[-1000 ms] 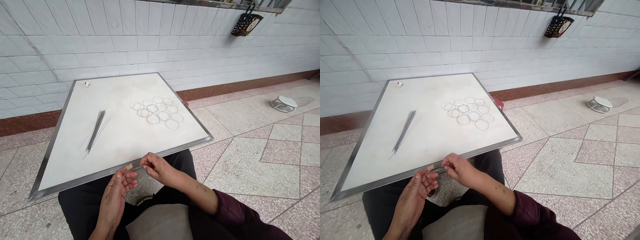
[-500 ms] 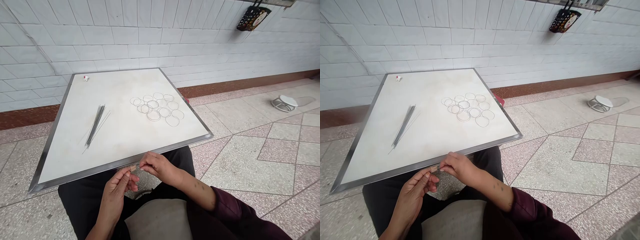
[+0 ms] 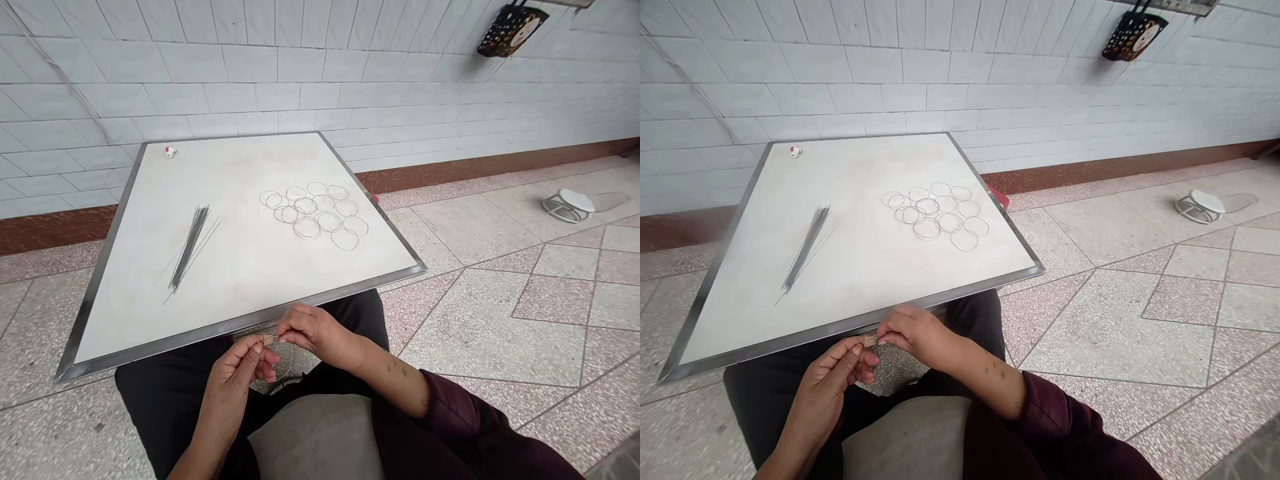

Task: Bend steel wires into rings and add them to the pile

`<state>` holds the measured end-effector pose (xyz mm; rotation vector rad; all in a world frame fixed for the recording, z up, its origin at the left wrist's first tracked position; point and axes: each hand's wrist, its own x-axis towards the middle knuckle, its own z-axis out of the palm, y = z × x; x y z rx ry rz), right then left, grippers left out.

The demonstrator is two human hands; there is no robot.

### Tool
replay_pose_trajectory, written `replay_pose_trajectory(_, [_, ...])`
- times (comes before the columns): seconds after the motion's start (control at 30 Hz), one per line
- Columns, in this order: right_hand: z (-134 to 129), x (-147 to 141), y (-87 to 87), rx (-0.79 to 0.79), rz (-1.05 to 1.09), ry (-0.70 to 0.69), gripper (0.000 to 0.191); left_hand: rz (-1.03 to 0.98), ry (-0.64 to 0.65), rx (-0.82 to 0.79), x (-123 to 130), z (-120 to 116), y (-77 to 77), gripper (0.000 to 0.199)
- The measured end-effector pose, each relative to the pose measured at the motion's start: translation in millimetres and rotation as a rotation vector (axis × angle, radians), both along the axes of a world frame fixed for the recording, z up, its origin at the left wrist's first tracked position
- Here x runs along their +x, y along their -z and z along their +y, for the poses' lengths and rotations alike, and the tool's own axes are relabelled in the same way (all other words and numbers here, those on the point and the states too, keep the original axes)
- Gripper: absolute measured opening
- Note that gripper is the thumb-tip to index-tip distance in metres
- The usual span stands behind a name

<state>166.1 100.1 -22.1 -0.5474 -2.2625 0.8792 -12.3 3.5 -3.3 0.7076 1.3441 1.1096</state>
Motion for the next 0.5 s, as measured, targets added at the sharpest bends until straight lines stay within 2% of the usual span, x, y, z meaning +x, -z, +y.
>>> replay_pose_trajectory(0.4, [-3.1,-0.2,-2.7,0.121,-0.068,0.01,0.015,-0.016,0.021,0.01,-0.1,0.2,3.1,0.028])
replay_pose_trajectory(0.5, [-3.6,-0.4,-5.0,0.088,-0.04,0.019,0.014,-0.058,0.005,0.008,0.7,1.4,1.9,0.027])
